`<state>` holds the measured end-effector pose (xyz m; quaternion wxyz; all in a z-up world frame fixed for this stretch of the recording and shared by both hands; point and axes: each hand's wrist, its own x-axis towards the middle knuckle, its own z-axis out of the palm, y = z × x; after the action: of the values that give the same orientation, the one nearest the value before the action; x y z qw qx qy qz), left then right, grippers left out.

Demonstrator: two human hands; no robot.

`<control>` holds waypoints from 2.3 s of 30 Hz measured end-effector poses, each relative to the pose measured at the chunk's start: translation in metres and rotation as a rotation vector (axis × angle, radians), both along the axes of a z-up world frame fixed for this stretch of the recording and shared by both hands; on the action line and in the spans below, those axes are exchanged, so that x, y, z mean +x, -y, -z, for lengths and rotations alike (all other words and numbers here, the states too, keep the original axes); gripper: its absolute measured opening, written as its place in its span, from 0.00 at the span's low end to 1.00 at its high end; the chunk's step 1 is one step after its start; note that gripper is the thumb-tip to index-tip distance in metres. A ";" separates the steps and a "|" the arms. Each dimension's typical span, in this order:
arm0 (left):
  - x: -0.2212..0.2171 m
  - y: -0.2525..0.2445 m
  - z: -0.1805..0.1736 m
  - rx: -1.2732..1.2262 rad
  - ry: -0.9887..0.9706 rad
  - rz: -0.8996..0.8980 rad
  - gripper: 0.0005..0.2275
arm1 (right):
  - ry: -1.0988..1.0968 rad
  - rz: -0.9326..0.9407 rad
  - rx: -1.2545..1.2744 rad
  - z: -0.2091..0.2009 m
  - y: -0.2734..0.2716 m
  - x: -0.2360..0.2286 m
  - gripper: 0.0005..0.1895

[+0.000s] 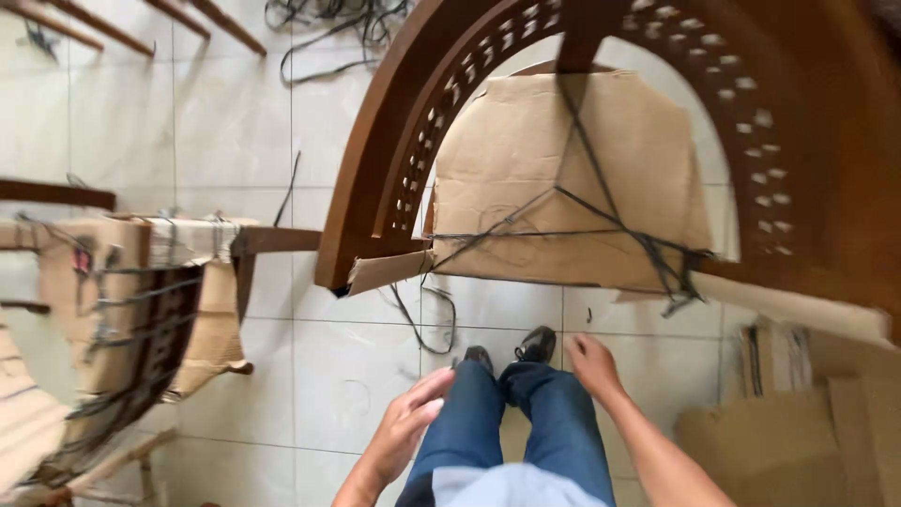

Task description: Wrapping a wooden chair seat with cardboard and securing it with black string

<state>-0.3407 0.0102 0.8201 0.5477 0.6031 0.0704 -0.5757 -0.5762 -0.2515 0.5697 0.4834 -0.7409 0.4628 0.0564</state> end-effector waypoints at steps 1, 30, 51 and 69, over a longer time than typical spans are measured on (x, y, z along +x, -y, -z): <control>0.000 0.010 -0.027 -0.146 0.064 0.043 0.32 | -0.121 0.007 -0.014 -0.008 -0.008 -0.041 0.16; 0.081 0.210 -0.339 -1.035 0.266 0.242 0.27 | 0.788 0.082 -0.449 -0.507 0.087 0.087 0.16; 0.144 0.259 -0.214 -0.330 0.991 -0.274 0.04 | 0.871 0.442 0.395 -0.491 0.145 0.185 0.13; 0.052 0.321 -0.195 -0.394 0.835 0.081 0.11 | 0.744 0.339 0.445 -0.471 0.160 0.166 0.16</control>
<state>-0.2885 -0.3108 1.0156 0.6104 0.6698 -0.2907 -0.3070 -0.4105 -0.4115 1.0407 0.7663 -0.5030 0.3491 -0.1948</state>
